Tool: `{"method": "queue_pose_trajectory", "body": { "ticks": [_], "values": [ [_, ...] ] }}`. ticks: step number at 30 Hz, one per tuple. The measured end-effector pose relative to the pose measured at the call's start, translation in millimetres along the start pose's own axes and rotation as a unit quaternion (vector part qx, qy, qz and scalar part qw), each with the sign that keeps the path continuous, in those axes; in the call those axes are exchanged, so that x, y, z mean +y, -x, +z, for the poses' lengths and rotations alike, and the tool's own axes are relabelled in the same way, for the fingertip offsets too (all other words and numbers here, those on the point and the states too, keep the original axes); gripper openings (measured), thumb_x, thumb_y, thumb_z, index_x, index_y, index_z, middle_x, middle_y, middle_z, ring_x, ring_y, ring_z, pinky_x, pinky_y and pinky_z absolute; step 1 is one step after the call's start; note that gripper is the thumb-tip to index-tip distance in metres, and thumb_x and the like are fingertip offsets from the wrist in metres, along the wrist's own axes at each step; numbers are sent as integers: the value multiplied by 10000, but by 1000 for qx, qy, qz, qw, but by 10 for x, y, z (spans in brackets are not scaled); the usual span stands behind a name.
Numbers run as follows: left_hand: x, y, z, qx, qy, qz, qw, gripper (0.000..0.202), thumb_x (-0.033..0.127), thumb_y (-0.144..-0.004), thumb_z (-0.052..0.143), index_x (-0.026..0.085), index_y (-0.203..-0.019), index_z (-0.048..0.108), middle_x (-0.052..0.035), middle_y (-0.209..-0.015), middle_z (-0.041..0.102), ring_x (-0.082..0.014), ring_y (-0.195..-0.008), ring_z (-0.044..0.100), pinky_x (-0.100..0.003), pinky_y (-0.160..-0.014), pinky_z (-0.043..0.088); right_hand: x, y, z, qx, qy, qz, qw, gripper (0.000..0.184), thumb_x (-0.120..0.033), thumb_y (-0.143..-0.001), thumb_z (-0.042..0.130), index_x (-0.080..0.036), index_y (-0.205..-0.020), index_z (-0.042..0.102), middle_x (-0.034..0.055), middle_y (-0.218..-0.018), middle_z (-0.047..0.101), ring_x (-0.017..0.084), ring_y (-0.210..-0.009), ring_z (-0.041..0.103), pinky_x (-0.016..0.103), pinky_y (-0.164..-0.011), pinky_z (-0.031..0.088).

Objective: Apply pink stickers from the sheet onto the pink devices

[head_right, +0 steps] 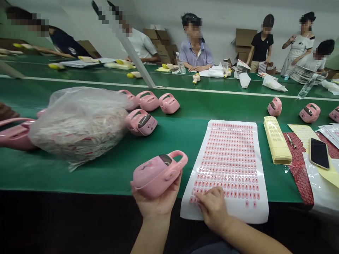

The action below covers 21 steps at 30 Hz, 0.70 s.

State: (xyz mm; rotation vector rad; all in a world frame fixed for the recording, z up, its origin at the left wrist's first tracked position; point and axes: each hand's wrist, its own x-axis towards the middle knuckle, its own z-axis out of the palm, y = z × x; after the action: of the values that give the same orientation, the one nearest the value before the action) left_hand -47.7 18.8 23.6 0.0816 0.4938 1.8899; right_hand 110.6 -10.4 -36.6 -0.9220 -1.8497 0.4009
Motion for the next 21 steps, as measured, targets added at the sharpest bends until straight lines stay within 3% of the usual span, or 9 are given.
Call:
{"method": "queue_pose_trajectory", "body": {
  "ticks": [2,5,7,11,14,18,21],
  "values": [
    [-22,21,-59,-1,-41,2,999,517,428,-626,669,302,-1109,537,-29,-1089,632,-265,-919,615,-361,-646,558,-21,-197,-180,34,-88,97,991,378,-188,-825,502,-273,-1194,494,5,-702,655,178,-677,624,360,-675,494],
    [-48,87,-114,-43,-128,-13,991,681,130,-470,769,281,-1098,554,-35,-1072,638,-250,-861,634,-325,-634,556,-75,-577,-561,40,-187,207,959,425,-243,-818,544,-239,-1226,425,-32,-664,627,182,-717,652,405,-791,475],
    [-81,148,-108,-85,-178,-42,980,717,2,-421,743,240,-1076,573,-67,-1103,624,-265,-948,613,-324,-709,544,-133,-794,-800,1,-222,219,950,422,-250,-805,562,-240,-1204,422,-43,-660,624,181,-720,655,406,-793,471],
    [-204,268,-34,-128,-268,-111,948,609,-12,-376,755,154,-950,638,-146,-1120,611,-290,-1153,495,-324,-925,429,-263,-1003,-1047,-115,-180,181,960,412,-160,-766,579,-253,-1153,472,-54,-676,629,169,-781,639,395,-854,434],
    [-282,308,-13,-201,-379,-78,900,667,-36,-292,770,152,-922,663,-172,-1143,598,-317,-1193,450,-398,-1022,307,-317,-1039,-1074,-175,-128,177,960,416,-83,-732,562,-265,-1103,506,-60,-670,630,167,-780,624,365,-809,441],
    [-298,275,-79,-328,-463,14,823,734,12,-339,797,205,-1030,638,-150,-1202,564,-337,-1188,451,-490,-1024,278,-345,-1075,-1089,-224,-96,207,947,436,-42,-714,536,-248,-1097,501,-60,-656,624,161,-734,610,353,-783,432],
    [-282,234,-152,-446,-513,100,727,850,97,-460,799,298,-1224,483,-112,-1310,472,-317,-1219,420,-496,-991,341,-367,-1107,-1114,-243,-88,213,942,454,-37,-711,538,-233,-1117,488,-48,-684,627,159,-759,598,351,-805,418]
  ]
}}
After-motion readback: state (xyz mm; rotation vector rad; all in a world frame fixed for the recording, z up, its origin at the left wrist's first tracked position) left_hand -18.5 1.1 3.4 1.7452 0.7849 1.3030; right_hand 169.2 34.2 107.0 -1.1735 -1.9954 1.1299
